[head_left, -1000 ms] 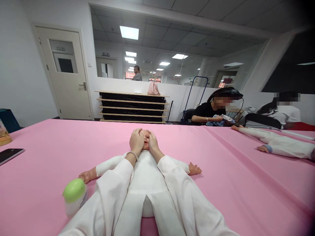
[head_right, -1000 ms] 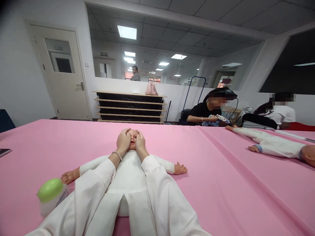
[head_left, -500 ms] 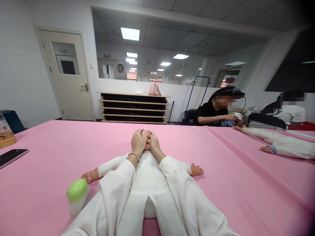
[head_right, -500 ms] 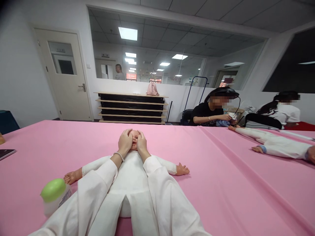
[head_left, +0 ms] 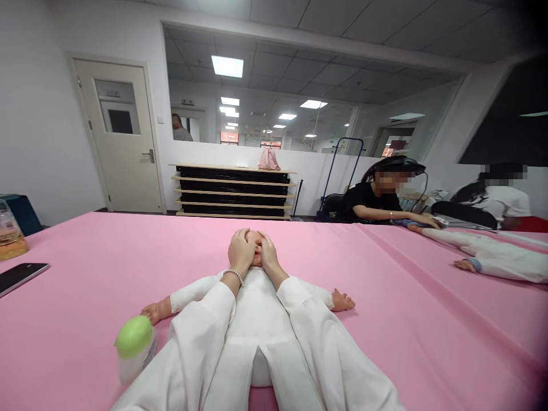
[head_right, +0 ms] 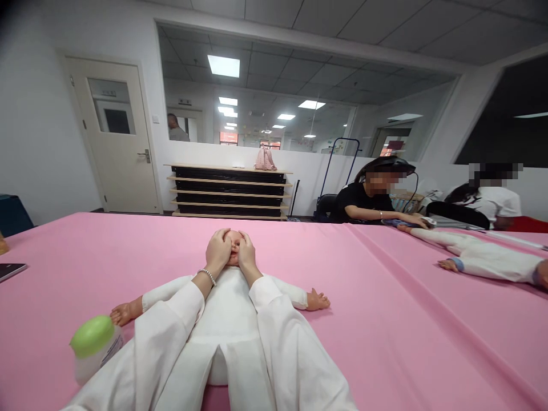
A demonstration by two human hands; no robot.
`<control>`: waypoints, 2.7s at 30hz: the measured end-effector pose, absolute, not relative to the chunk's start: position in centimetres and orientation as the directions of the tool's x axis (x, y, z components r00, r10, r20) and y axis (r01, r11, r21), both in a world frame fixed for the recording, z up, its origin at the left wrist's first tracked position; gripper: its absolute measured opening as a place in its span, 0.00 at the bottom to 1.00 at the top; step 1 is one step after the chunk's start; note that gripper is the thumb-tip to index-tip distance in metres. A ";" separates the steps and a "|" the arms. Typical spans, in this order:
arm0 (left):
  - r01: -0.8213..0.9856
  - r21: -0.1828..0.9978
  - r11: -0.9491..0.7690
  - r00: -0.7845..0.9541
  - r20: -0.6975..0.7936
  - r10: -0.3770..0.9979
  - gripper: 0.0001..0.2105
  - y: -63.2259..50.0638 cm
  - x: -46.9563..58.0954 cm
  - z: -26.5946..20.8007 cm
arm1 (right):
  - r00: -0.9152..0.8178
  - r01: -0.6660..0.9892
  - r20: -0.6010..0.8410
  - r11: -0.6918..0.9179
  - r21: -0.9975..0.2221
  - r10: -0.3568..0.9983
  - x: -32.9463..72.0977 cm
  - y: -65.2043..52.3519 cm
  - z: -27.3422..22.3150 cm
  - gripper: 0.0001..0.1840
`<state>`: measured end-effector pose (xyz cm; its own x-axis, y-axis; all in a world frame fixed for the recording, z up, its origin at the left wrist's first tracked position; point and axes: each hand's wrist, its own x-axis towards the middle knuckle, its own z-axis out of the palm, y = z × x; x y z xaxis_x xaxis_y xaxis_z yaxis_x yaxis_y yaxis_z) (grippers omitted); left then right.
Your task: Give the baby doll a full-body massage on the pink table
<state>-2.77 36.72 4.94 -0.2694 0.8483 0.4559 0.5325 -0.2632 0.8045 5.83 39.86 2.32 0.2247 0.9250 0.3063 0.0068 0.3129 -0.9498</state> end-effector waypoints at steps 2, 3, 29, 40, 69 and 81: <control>0.565 0.781 -0.268 -0.258 0.475 0.841 0.17 36.6 -2.8 5.0 | 0.209 0.007 0.335 0.341 -0.940 0.919 5.8 39.7 2.3 0.17; 0.576 0.771 -0.271 -0.254 0.485 0.837 0.17 36.5 -2.8 5.0 | 0.202 0.013 0.346 0.351 -0.936 0.916 5.9 39.6 2.2 0.17; 0.480 0.839 -0.258 -0.293 0.430 0.854 0.19 37.0 -2.9 4.8 | 0.199 -0.036 0.324 0.337 -0.941 0.925 5.8 40.7 1.9 0.18; 0.536 0.799 -0.273 -0.274 0.471 0.839 0.17 36.8 -2.8 4.8 | 0.153 -0.033 0.342 0.351 -0.936 0.927 5.9 40.5 1.5 0.22; 0.561 0.786 -0.260 -0.264 0.467 0.844 0.18 36.8 -2.7 4.9 | 0.181 -0.044 0.330 0.343 -0.938 0.926 6.1 40.8 1.7 0.18; 0.580 0.765 -0.280 -0.245 0.492 0.835 0.18 36.8 -2.6 4.8 | 0.190 -0.053 0.358 0.373 -0.926 0.914 6.0 40.9 1.5 0.18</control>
<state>-2.61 36.80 4.82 -0.2453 0.8354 0.4919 0.5804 -0.2799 0.7647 5.99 40.86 1.46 0.1901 0.9143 0.3576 -0.0529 0.3732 -0.9262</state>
